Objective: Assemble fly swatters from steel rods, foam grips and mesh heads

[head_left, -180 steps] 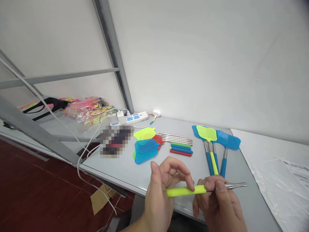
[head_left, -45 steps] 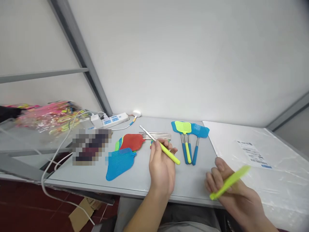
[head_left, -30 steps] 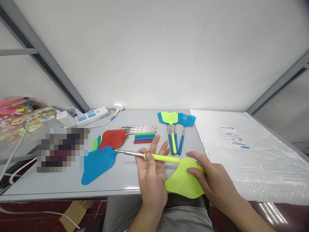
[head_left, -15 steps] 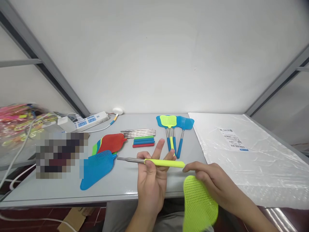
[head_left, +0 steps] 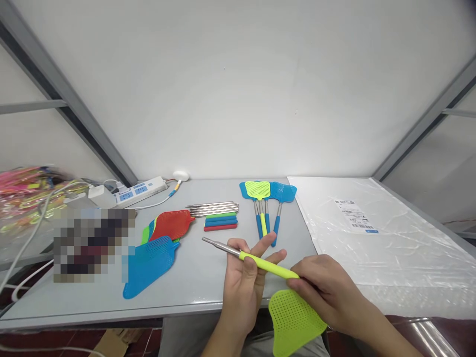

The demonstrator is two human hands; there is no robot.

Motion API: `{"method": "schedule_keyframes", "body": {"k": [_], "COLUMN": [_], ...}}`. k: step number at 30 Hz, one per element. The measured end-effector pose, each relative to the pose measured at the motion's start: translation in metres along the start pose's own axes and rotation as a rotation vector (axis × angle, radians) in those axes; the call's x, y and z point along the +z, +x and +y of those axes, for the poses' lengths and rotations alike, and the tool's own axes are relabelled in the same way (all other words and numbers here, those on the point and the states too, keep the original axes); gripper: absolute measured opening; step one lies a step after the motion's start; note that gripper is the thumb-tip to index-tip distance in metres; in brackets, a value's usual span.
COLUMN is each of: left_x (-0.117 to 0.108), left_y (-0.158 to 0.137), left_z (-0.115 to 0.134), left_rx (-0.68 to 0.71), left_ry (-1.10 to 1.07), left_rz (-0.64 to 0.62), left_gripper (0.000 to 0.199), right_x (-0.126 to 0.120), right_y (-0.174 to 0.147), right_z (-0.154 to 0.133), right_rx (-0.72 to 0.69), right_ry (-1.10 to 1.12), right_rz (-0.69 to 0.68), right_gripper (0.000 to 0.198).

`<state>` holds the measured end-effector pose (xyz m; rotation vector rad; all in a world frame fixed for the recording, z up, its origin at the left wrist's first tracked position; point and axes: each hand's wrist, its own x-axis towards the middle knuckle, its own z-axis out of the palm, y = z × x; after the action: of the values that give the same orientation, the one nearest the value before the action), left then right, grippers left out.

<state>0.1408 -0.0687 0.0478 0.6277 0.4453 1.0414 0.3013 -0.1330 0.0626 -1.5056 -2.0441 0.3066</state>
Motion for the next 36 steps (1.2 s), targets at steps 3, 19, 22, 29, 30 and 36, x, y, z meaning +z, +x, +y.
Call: {"method": "schedule_keyframes", "body": {"k": [3,19,22,29,30,36], "left_x": [0.003,-0.075,-0.063,-0.051,-0.053,-0.064], "left_y": [-0.001,-0.021,-0.015,0.009,0.011,0.013], "left_z": [-0.001,0.054,0.047,0.012,0.009,0.006], "left_rx": [0.023,-0.043,0.092,0.347,0.402,0.577], "left_ry": [0.003,1.037,1.287,1.675,1.733,1.825], "left_rz": [0.005,-0.082,-0.188,-0.359,-0.335,-0.257], "left_gripper": [0.036,0.028,0.029,0.036,0.037,0.038], "right_x": [0.005,0.006,0.014,0.035,0.036,0.035], "right_y": [0.001,0.015,0.023,0.021,0.02,0.018], "right_z": [0.001,0.018,0.024,0.024,0.023,0.018], "right_rx": [-0.012,0.826,0.8,0.691,0.69,0.633], "right_ry": [-0.01,1.087,1.29,1.136,1.071,0.846], "right_rz": [0.009,0.397,0.733,0.875,0.898,0.849], "right_gripper": [0.03,0.038,0.027,0.03,0.031,0.038]}}
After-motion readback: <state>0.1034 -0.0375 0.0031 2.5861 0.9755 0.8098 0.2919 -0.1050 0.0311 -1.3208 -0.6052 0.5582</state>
